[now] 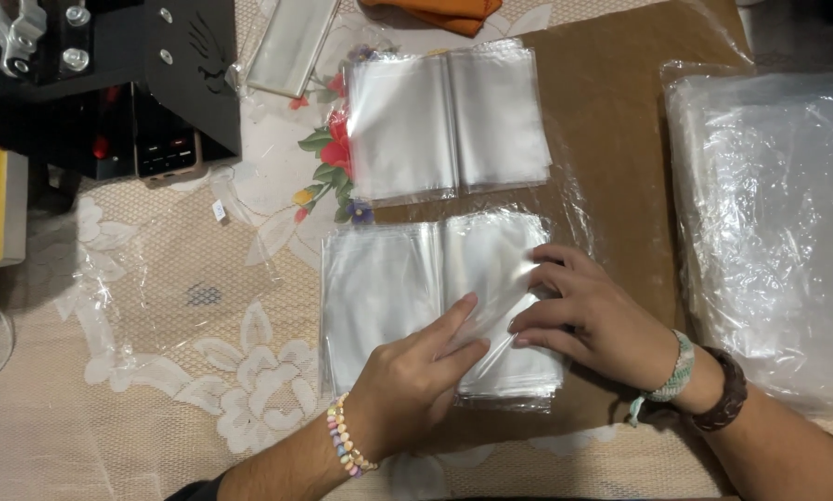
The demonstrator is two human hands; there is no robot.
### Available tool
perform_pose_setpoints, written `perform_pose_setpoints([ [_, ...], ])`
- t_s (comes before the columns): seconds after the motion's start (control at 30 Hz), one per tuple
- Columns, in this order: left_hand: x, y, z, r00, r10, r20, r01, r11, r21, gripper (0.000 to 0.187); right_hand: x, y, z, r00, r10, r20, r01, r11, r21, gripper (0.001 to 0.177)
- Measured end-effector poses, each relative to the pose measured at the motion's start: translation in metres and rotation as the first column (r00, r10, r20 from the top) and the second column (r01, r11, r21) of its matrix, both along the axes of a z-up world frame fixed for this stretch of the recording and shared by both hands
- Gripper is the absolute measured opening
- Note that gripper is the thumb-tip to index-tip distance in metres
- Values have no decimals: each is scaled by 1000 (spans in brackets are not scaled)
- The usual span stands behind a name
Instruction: The person is organizing and stacking small clear plastic bags on a work surface.
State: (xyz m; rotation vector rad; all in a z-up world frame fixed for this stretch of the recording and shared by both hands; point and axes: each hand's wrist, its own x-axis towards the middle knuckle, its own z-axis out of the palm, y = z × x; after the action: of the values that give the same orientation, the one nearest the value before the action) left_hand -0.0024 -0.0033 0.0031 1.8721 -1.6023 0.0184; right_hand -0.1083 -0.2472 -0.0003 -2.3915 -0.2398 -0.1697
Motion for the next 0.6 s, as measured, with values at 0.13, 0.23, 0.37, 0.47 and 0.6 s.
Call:
perform_pose_setpoints([
  [0.13,0,3,2,997,-41,-63,42,999,3,38,-1,2,0,998,-1,57,-1,999,35,19],
  [0.23,1,1,5,996,-68,-61,68,998,3,35,-3,3,-1,996,-3,90,-1,999,41,20],
  [0.37,1,-2,9,997,-44,-63,40,998,-57,8,-5,5,5,984,-111,137,101,992,77,26],
  [0.47,1,-1,1,995,-19,-95,15,999,-39,15,-8,2,17,953,-262,150,247,963,109,19],
  [0.6,1,0,-7,991,26,-129,-28,1000,-11,20,-9,-3,27,981,-162,102,153,984,95,12],
])
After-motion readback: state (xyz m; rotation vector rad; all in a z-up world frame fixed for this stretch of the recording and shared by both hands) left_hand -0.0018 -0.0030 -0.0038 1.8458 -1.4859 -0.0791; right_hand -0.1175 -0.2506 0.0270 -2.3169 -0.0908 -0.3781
